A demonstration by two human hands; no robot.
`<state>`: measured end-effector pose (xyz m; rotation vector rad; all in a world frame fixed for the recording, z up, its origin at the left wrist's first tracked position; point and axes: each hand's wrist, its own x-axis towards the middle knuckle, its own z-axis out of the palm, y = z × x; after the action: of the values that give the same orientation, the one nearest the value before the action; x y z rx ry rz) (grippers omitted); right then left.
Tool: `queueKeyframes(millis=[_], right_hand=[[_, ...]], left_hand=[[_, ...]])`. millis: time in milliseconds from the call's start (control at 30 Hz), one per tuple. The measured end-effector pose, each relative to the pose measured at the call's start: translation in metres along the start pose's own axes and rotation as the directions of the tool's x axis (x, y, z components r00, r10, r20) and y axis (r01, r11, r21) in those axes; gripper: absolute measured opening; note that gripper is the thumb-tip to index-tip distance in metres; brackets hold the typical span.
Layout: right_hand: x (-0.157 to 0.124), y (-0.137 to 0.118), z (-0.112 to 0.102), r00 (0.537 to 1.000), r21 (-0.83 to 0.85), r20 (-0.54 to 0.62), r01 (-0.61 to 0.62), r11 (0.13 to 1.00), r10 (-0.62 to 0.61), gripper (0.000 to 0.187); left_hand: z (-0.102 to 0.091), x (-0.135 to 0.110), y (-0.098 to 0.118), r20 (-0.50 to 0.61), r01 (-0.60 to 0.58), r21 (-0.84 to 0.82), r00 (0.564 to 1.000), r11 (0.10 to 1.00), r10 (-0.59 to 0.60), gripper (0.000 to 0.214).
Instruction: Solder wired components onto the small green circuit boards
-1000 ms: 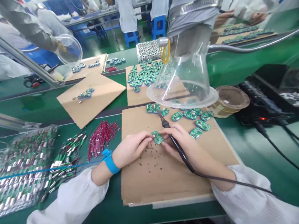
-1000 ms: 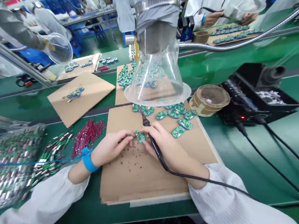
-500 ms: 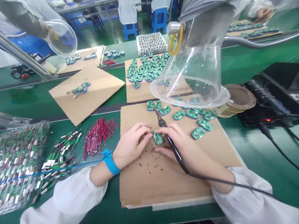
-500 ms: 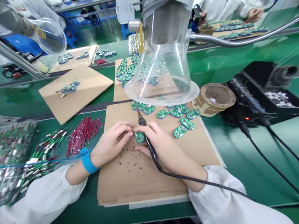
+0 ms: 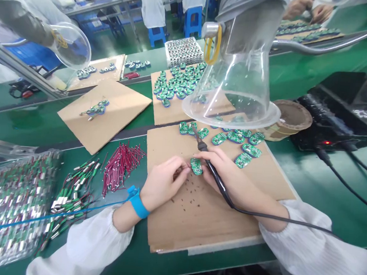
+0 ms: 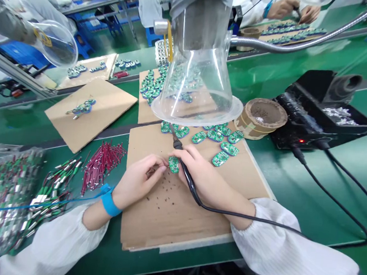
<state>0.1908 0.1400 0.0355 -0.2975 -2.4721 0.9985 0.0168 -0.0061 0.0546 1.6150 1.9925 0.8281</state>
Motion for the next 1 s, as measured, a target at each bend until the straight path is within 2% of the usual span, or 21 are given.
queueKeyframes(millis=[100, 233, 300, 367, 467, 533, 667, 767, 1000], right_hand=[[-0.001, 0.003, -0.004, 0.999, -0.007, -0.023, 0.033, 0.999, -0.034, 0.042], [-0.008, 0.003, -0.023, 0.994, -0.009, -0.102, 0.046, 0.999, -0.046, 0.026], [-0.014, 0.002, -0.032, 0.987, 0.065, -0.161, -0.017, 0.998, 0.027, 0.025], [-0.018, 0.001, -0.037, 0.970, 0.197, -0.216, -0.072, 0.978, 0.115, 0.032], [-0.022, 0.000, -0.039, 0.956, 0.329, -0.238, -0.086, 0.940, 0.171, 0.037], [-0.023, 0.001, -0.039, 0.946, 0.320, -0.265, -0.095, 0.943, 0.186, 0.030], [-0.027, 0.003, -0.040, 0.897, 0.309, -0.362, -0.141, 0.941, 0.253, 0.009], [-0.031, 0.006, -0.041, 0.897, 0.321, -0.358, -0.141, 0.937, 0.258, 0.006], [-0.033, 0.006, -0.043, 0.960, 0.279, -0.230, -0.090, 0.956, 0.158, 0.005]], left_hand=[[0.000, -0.001, 0.000, -0.029, 0.006, -0.032, 1.000, 0.999, -0.007, 0.012], [0.001, -0.001, -0.001, -0.048, -0.013, -0.105, 0.999, 0.994, 0.008, 0.011], [0.002, -0.001, -0.001, -0.065, -0.009, -0.123, 0.998, 0.992, 0.001, 0.012], [0.003, -0.001, -0.002, -0.063, 0.007, -0.145, 0.998, 0.989, -0.016, 0.012], [0.001, 0.000, -0.002, -0.021, 0.025, -0.178, 0.999, 0.984, -0.029, 0.012], [0.000, 0.002, -0.003, -0.006, 0.018, -0.183, 1.000, 0.983, -0.019, 0.013], [-0.002, 0.003, -0.005, 0.009, 0.008, -0.168, 1.000, 0.986, -0.007, 0.013], [-0.002, 0.002, -0.005, 0.029, 0.015, -0.158, 1.000, 0.987, -0.010, 0.013], [0.000, 0.004, -0.005, 0.020, 0.028, -0.119, 0.999, 0.992, -0.026, 0.015]])
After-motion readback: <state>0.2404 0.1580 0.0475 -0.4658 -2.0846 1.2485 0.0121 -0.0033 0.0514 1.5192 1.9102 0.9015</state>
